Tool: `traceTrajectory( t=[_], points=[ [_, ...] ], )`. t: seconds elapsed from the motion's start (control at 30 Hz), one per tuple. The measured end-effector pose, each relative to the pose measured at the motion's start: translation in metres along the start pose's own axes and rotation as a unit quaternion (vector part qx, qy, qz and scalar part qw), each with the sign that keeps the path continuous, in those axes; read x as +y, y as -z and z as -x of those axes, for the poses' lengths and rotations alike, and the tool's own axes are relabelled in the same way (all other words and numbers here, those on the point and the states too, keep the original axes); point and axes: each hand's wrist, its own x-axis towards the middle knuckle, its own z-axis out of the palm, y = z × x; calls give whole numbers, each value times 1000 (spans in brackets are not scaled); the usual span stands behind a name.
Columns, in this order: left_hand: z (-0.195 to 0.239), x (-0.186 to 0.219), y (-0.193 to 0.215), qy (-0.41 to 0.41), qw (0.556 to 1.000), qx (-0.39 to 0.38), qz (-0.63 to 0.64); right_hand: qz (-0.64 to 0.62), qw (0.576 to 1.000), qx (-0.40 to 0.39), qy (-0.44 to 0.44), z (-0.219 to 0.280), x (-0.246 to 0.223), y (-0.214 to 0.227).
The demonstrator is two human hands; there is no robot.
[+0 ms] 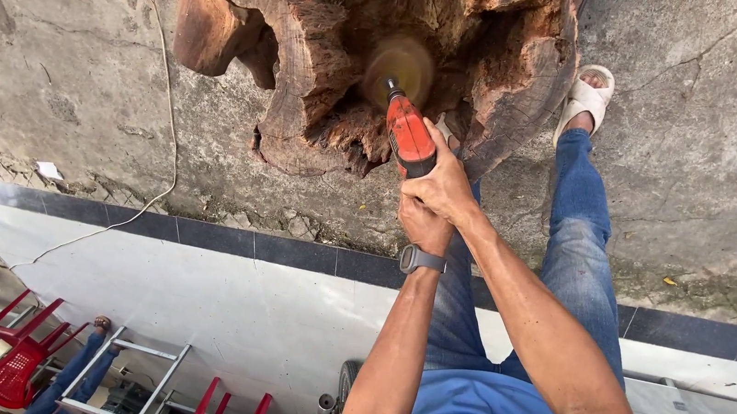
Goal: The person uses a corded electric drill with a wire brush attachment to grind and smooth the interior and exterior surfaces of a large hollowed tree stump. The person moves the tool around the stump's contours, generating wood dust, and briefly wipes the surface with a cloth at the end.
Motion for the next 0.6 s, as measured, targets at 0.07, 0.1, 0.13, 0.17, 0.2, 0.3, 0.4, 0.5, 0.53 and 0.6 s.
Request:
traceTrajectory(
  t=[0.07,0.1,0.13,0.17,0.2,0.3,0.4,0.5,0.53,0.6],
  points=[
    [-2,1,0,5,1000,1,4,7,1000,-1,-1,-2,4,-1],
    [-3,1,0,9,1000,1,6,11,1000,-1,-2,-2,5,-2],
    [-2,3,-1,10,1000,3,8,14,1000,-2,-1,-2,4,-2],
    [-1,4,-1,14,1000,4,11,14,1000,-1,3,-3,2,-3],
    [1,6,-2,18,1000,4,15,15,1000,0,5,-2,2,-2],
    [-2,8,0,30,999,7,23,29,1000,4,5,-4,-1,-3],
    [-1,4,-5,28,999,11,34,28,1000,5,6,-6,1,-4],
    [0,7,-5,47,997,18,58,23,1000,12,12,-1,-6,-5],
    [1,5,-6,51,997,22,61,29,999,11,13,0,-7,-5],
    [1,3,-7,58,996,14,73,17,1000,10,19,2,-11,-6]
  ],
)
